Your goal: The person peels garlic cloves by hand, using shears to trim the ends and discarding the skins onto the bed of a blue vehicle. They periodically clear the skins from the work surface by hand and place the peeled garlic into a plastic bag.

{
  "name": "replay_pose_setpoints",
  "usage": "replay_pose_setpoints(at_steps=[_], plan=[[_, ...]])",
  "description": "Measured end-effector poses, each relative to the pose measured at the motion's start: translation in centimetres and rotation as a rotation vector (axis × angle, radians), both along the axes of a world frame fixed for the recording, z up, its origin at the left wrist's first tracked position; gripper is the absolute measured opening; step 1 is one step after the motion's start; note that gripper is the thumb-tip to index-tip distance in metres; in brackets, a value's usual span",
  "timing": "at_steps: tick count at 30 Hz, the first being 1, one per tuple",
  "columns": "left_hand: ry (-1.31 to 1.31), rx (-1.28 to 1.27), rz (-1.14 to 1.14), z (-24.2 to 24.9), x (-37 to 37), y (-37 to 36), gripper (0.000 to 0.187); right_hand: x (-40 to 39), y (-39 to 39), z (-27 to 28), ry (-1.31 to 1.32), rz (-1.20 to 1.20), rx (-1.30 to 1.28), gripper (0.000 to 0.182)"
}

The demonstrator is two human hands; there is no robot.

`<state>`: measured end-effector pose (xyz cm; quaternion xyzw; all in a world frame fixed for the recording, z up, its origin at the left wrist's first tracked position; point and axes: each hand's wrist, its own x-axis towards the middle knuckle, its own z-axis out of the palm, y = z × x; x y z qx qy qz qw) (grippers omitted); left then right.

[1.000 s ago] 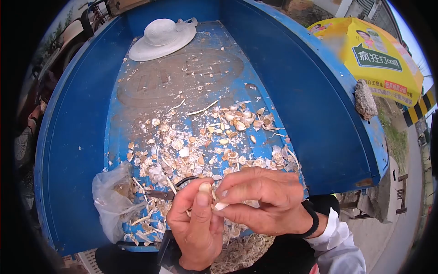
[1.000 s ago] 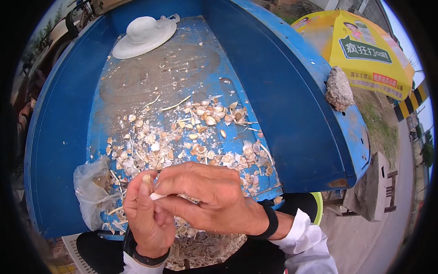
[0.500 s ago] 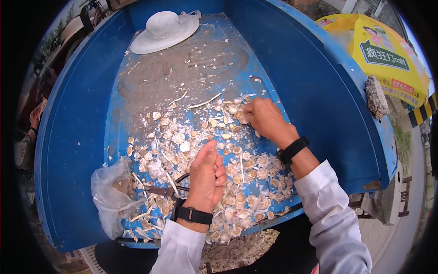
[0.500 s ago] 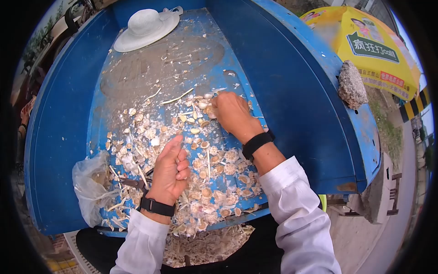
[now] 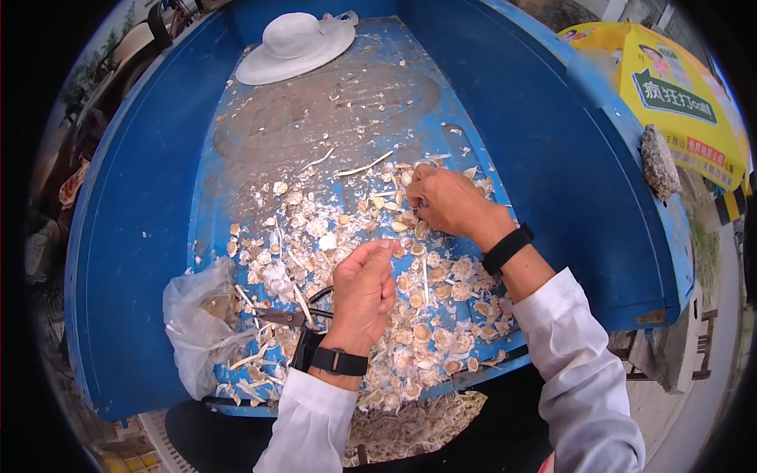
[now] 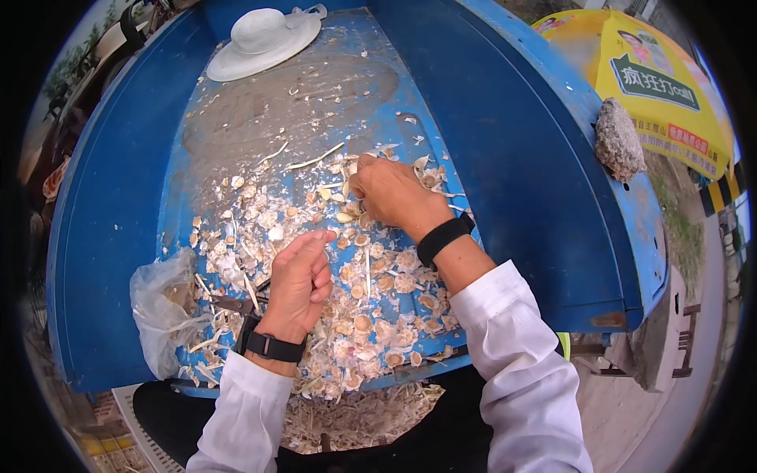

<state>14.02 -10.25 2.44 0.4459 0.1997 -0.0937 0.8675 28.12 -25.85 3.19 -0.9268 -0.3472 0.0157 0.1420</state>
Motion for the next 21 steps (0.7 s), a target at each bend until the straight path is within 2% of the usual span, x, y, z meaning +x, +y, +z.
replay_pose_setpoints(at_steps=[3,5,6,9,10,12,16,18,19,21], plan=[[-0.006,-0.019,0.041,-0.6,0.2,0.0,0.022,-0.3,0.2,0.1,0.019,0.08,-0.004,0.027],[-0.008,-0.033,0.075,-1.2,0.5,0.0,0.022,-0.8,0.1,0.2,0.006,0.199,0.245,0.03],[-0.013,-0.049,0.106,-1.3,0.5,0.0,0.022,-0.9,0.0,0.0,0.009,0.195,0.247,0.03],[-0.014,-0.08,0.155,-1.3,0.6,-0.1,0.022,-1.2,0.8,-0.4,0.139,0.401,0.176,0.037],[-0.012,-0.079,0.158,-1.2,0.5,0.0,0.022,-1.4,0.8,-0.1,0.141,0.404,0.177,0.037],[-0.016,-0.074,0.16,-1.2,0.5,0.1,0.02,-2.4,0.8,1.2,0.195,0.225,-0.069,0.032],[-0.017,-0.07,0.17,-1.2,0.5,0.1,0.02,-3.8,1.0,2.2,0.145,0.154,-0.22,0.032],[-0.012,-0.087,0.199,-1.5,0.5,0.2,0.021,-4.6,0.5,1.7,0.03,0.25,0.116,0.038],[-0.01,-0.086,0.2,-1.6,0.5,0.2,0.021,-4.8,0.5,1.6,0.033,0.251,0.116,0.038],[-0.05,-0.123,0.285,-1.4,0.4,0.3,0.021,-5.2,0.2,1.6,0.062,0.456,0.133,0.035]])
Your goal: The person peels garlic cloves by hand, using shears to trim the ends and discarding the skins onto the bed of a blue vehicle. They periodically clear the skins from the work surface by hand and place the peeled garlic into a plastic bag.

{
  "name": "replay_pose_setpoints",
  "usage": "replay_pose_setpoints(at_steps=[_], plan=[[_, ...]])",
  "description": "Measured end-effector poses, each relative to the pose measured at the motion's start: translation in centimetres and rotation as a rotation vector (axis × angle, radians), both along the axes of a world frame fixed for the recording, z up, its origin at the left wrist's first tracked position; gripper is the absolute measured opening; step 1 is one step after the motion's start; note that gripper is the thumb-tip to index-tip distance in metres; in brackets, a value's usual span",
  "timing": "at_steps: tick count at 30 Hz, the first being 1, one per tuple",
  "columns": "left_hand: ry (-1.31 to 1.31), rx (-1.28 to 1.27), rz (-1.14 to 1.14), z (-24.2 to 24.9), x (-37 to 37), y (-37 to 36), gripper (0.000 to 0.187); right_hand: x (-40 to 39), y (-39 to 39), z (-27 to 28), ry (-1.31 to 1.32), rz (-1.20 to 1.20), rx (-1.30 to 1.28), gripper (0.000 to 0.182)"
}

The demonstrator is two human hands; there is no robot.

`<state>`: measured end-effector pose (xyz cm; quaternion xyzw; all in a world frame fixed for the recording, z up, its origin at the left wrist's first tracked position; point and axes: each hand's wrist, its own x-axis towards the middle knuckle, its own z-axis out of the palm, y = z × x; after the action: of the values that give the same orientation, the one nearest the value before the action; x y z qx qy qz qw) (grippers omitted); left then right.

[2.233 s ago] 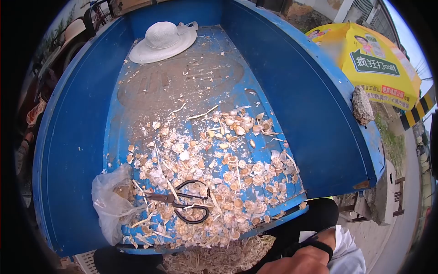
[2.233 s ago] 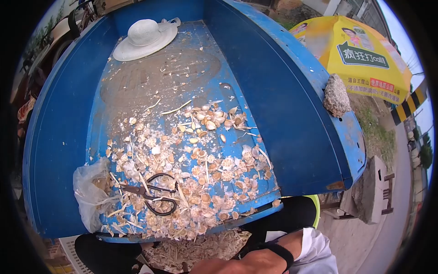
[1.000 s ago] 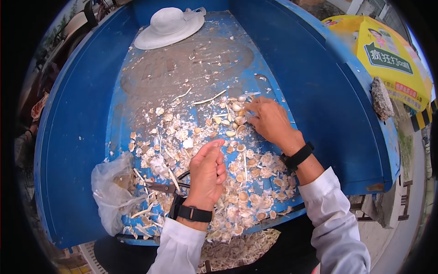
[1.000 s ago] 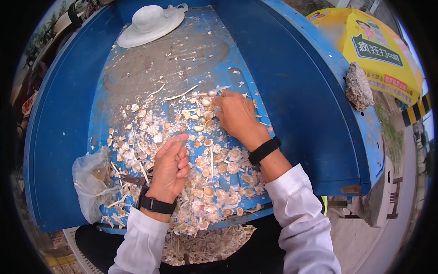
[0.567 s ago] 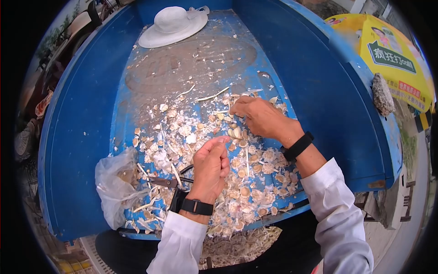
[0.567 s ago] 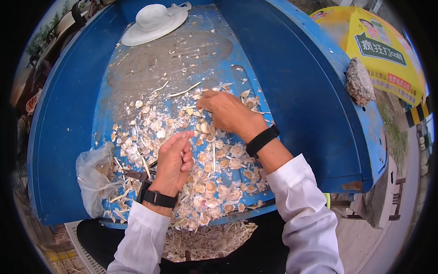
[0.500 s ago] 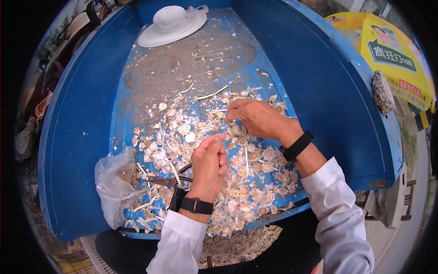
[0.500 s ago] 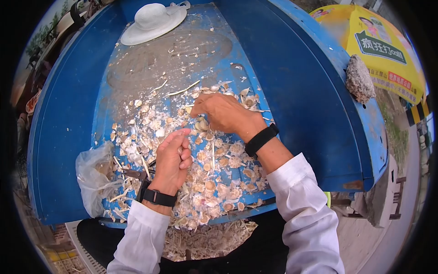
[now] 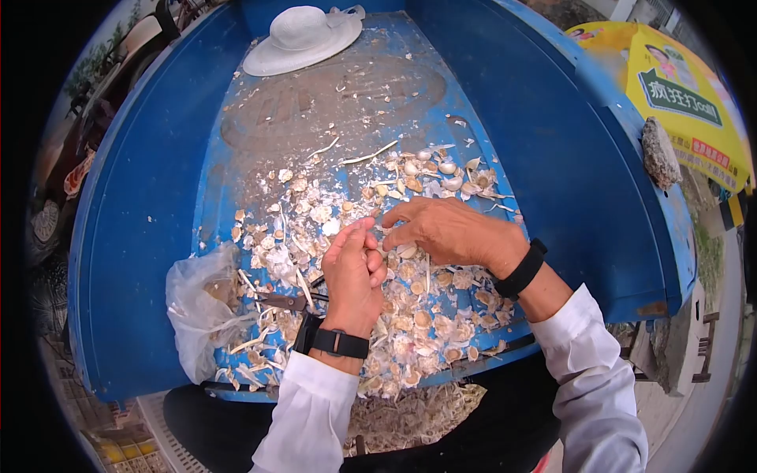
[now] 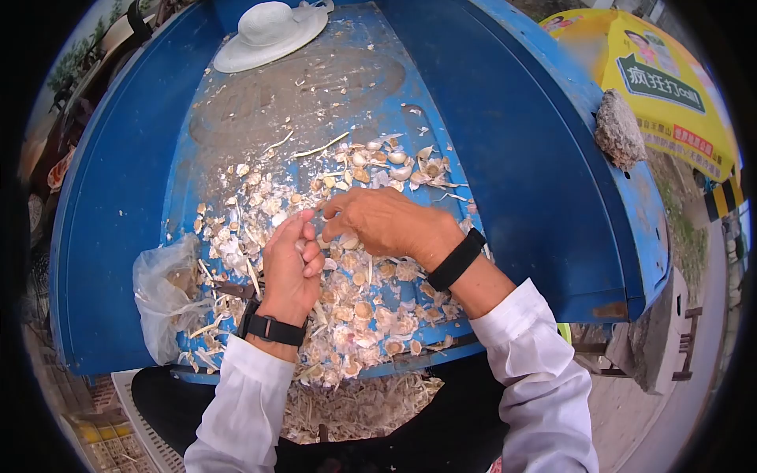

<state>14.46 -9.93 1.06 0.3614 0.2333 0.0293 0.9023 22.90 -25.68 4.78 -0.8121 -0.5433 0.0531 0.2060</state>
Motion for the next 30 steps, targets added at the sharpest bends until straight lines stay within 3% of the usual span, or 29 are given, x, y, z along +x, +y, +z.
replay_pose_setpoints(at_steps=[5,7,8,10,11,13,17,19,21,23,27,30], plan=[[-0.019,0.013,0.12,0.5,-0.5,1.0,0.023,-1.1,-0.3,-1.2,-0.114,0.008,-0.15,0.028],[-0.04,0.064,0.046,0.6,-1.0,1.2,0.023,-1.4,-0.6,-0.5,0.066,-0.22,0.043,0.024],[-0.042,0.066,0.049,0.7,-1.3,1.2,0.023,-1.6,-0.7,0.1,0.064,-0.218,0.045,0.024],[-0.039,0.118,-0.234,0.7,-2.1,0.8,0.024,-2.4,-0.4,1.8,0.405,-0.429,0.233,0.019],[-0.039,0.118,-0.232,0.8,-2.4,0.4,0.024,-3.0,-0.3,2.0,0.405,-0.427,0.234,0.019],[-0.073,0.092,-0.317,1.0,-2.9,-0.5,0.026,-4.4,0.1,2.2,0.831,-0.511,0.508,0.014],[-0.081,0.241,-0.204,0.2,-3.4,-0.8,0.029,-6.1,0.3,1.3,0.738,-0.478,0.571,0.013],[-0.076,0.239,-0.216,-0.2,-3.8,-0.5,0.031,-6.8,0.4,0.7,0.177,-0.338,0.525,0.012],[-0.074,0.237,-0.231,0.1,-4.4,-0.7,0.032,-7.1,0.4,1.0,0.168,-0.36,0.512,0.015],[-0.163,0.385,-0.222,1.0,-5.1,-1.5,0.033,-7.4,0.6,1.3,0.423,-0.568,0.52,0.017],[-0.162,0.392,-0.25,1.1,-5.2,-1.4,0.037,-8.1,0.5,1.6,0.486,-0.572,0.512,0.016],[-0.14,0.462,-0.342,1.0,-5.4,-0.7,0.039,-8.2,0.1,2.0,0.394,-0.49,0.438,0.015]])
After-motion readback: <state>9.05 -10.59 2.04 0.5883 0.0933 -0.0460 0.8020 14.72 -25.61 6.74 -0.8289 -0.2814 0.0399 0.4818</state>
